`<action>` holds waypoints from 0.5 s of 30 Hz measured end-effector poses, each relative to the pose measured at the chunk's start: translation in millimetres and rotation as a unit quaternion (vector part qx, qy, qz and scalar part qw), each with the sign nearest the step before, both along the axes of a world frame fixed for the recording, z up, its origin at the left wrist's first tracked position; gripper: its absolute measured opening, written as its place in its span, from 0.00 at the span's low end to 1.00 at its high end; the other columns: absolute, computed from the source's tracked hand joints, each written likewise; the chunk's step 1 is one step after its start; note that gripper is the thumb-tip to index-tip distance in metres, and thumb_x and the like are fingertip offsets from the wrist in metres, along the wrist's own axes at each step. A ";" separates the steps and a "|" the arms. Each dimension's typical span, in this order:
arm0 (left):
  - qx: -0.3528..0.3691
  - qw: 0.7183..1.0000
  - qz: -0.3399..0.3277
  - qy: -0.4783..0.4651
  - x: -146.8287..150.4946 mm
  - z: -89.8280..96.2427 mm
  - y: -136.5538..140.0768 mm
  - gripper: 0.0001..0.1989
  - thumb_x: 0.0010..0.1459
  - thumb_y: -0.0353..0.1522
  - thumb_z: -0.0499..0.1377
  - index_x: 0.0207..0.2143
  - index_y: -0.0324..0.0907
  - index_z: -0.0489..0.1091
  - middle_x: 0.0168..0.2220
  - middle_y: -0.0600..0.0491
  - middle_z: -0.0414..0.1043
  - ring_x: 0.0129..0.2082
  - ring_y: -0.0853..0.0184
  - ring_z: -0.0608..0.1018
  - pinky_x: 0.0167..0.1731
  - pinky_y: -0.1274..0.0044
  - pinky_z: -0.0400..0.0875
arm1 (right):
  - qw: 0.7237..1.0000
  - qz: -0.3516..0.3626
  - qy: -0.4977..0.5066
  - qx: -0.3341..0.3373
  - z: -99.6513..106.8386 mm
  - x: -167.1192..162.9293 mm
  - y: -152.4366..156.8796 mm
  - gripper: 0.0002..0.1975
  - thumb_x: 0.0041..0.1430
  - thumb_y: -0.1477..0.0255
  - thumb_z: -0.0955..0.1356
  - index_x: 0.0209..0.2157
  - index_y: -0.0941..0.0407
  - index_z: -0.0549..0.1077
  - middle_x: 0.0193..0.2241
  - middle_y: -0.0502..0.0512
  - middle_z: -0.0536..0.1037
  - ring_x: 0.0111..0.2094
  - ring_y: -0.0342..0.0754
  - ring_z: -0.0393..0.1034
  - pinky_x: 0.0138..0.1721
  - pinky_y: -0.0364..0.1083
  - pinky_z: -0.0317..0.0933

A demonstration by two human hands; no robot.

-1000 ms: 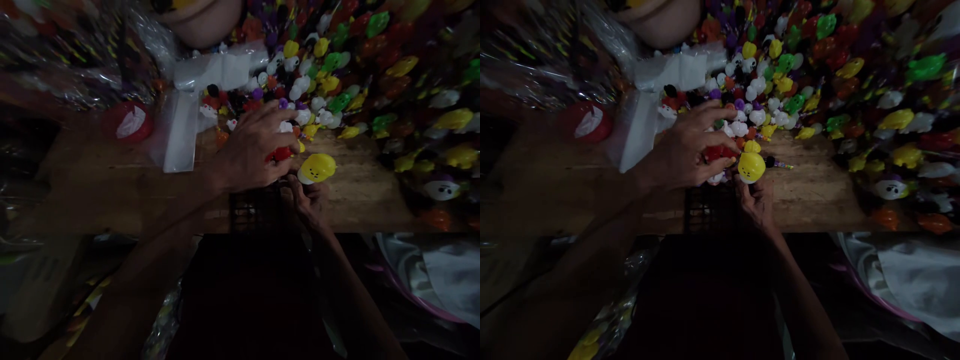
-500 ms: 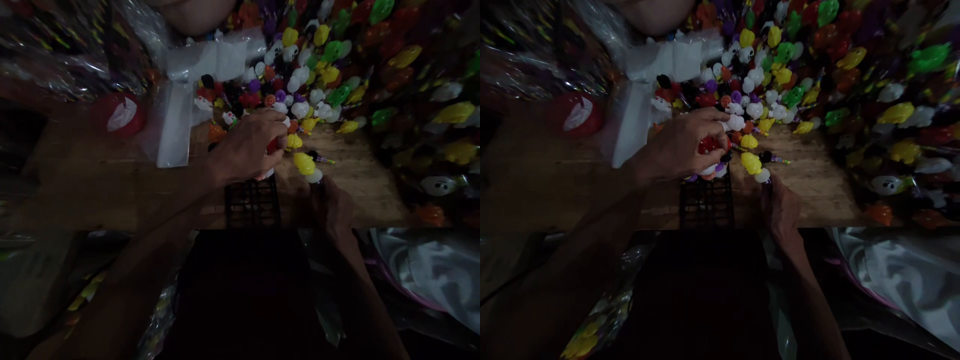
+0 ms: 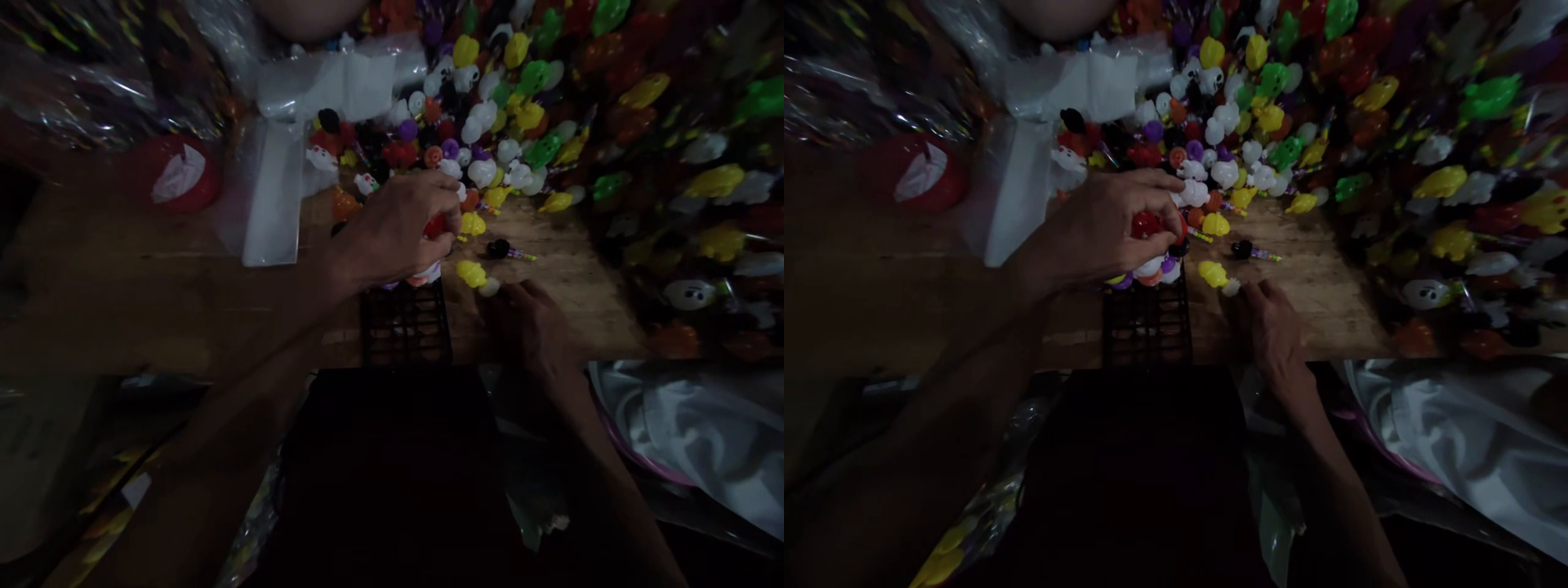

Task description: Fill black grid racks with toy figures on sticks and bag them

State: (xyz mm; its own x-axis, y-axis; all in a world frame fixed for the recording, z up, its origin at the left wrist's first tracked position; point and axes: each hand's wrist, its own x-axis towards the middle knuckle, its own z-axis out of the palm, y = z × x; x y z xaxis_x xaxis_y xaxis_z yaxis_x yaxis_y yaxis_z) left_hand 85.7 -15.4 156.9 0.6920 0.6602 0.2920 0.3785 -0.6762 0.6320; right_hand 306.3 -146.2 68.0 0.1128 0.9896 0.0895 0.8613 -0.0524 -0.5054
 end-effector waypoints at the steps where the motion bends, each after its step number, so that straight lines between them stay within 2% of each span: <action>1: -0.002 1.000 0.006 0.000 0.8 0.1 -0.6 0.07 0.50 0.23 0.61 0.30 0.43 0.75 0.48 0.50 0.77 0.56 0.54 0.76 0.58 0.64 0.68 | 0.999 0.005 0.050 0.009 -2.6 -2.7 0.0 0.11 0.64 0.62 0.66 0.36 0.54 0.76 0.34 0.57 0.76 0.32 0.50 0.66 0.35 0.49 0.59; 3: -0.007 1.000 0.013 0.009 2.1 0.5 -1.1 0.07 0.49 0.22 0.61 0.29 0.43 0.75 0.47 0.50 0.78 0.55 0.54 0.77 0.57 0.64 0.68 | 0.985 0.005 0.165 0.040 -10.3 -12.4 1.4 0.12 0.61 0.60 0.68 0.38 0.54 0.76 0.33 0.54 0.78 0.31 0.49 0.69 0.35 0.48 0.62; 6: 0.007 0.999 0.016 0.034 3.4 1.5 -0.7 0.08 0.50 0.22 0.60 0.29 0.42 0.74 0.43 0.51 0.78 0.51 0.55 0.78 0.57 0.62 0.69 | 0.942 -0.025 0.329 0.061 -22.0 -34.1 9.1 0.13 0.57 0.60 0.72 0.38 0.54 0.77 0.33 0.52 0.80 0.34 0.49 0.74 0.37 0.47 0.67; 10: 0.001 1.000 0.009 0.029 3.2 1.5 0.2 0.07 0.50 0.22 0.59 0.29 0.41 0.74 0.45 0.50 0.78 0.51 0.56 0.78 0.57 0.63 0.69 | 0.898 -0.073 0.430 0.054 -26.2 -57.7 25.3 0.12 0.54 0.61 0.74 0.33 0.55 0.80 0.31 0.52 0.82 0.34 0.48 0.76 0.37 0.46 0.69; 12: 0.001 0.999 0.000 0.035 2.7 0.6 0.1 0.06 0.52 0.23 0.58 0.31 0.38 0.74 0.45 0.50 0.77 0.52 0.58 0.78 0.57 0.63 0.69 | 0.896 -0.065 0.435 0.060 -25.9 -61.7 31.5 0.11 0.53 0.62 0.74 0.32 0.55 0.80 0.31 0.52 0.82 0.34 0.49 0.76 0.37 0.47 0.70; 15: 0.030 0.997 0.009 0.065 2.0 -1.0 -0.5 0.08 0.54 0.24 0.55 0.34 0.37 0.74 0.45 0.50 0.77 0.52 0.60 0.78 0.57 0.64 0.70 | 0.923 -0.057 0.375 0.069 -28.5 -60.6 34.5 0.11 0.54 0.62 0.74 0.31 0.56 0.80 0.29 0.52 0.82 0.33 0.49 0.76 0.36 0.47 0.70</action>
